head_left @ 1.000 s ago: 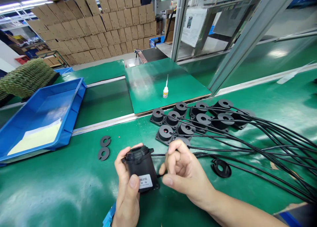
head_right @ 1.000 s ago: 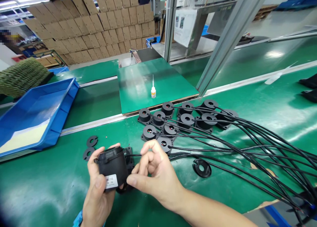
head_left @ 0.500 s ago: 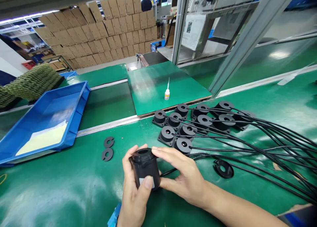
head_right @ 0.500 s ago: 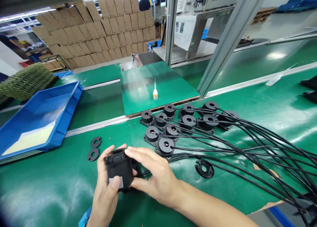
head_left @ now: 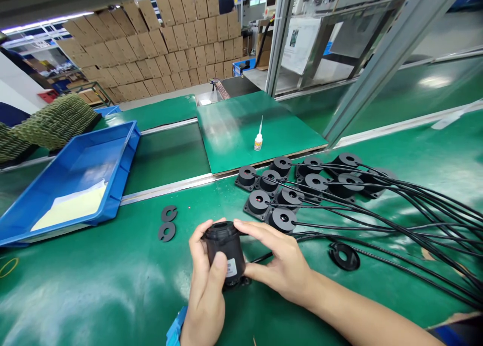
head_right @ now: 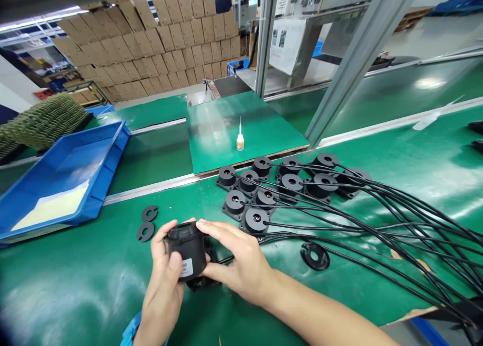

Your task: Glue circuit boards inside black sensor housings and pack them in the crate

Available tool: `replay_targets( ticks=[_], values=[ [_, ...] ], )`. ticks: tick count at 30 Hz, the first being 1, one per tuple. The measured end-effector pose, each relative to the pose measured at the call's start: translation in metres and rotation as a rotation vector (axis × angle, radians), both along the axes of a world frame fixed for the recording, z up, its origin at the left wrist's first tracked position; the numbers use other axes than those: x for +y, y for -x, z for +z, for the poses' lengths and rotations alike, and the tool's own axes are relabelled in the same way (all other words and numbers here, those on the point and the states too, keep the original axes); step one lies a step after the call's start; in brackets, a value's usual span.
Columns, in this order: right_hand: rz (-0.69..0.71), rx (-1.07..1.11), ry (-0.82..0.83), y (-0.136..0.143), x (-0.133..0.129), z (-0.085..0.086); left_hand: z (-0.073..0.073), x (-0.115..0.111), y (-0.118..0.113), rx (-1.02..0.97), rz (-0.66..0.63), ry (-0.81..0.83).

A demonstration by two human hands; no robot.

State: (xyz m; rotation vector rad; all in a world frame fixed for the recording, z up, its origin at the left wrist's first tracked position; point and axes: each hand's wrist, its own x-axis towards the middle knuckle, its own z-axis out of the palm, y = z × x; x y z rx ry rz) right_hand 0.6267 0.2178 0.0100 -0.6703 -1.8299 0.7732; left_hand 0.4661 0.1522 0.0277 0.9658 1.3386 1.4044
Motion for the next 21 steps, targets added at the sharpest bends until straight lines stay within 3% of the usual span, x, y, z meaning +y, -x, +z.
replay_targets(
  ticks=[4,8,11,13,16,18,21],
  values=[
    [-0.022,0.031,0.061,-0.001,0.001,0.002,-0.004,0.004,0.009,-0.085,-0.042,0.004],
    [-0.119,0.011,0.016,0.002,-0.002,-0.003,-0.009,0.009,0.014,-0.091,-0.067,-0.028],
    [-0.126,-0.058,-0.042,0.002,-0.004,-0.004,-0.016,0.012,0.020,-0.013,-0.091,-0.088],
    [-0.110,-0.119,-0.072,-0.001,-0.006,0.000,-0.021,0.015,0.033,0.076,-0.032,-0.132],
    [-0.132,-0.165,-0.123,-0.009,-0.009,0.006,-0.028,0.022,0.083,0.212,0.212,-0.201],
    [-0.140,-0.157,-0.166,-0.016,-0.007,0.009,-0.032,0.020,0.138,0.345,0.463,-0.236],
    [-0.108,-0.126,-0.250,-0.023,-0.006,0.009,-0.034,-0.002,0.224,0.584,0.805,-0.227]
  ],
)
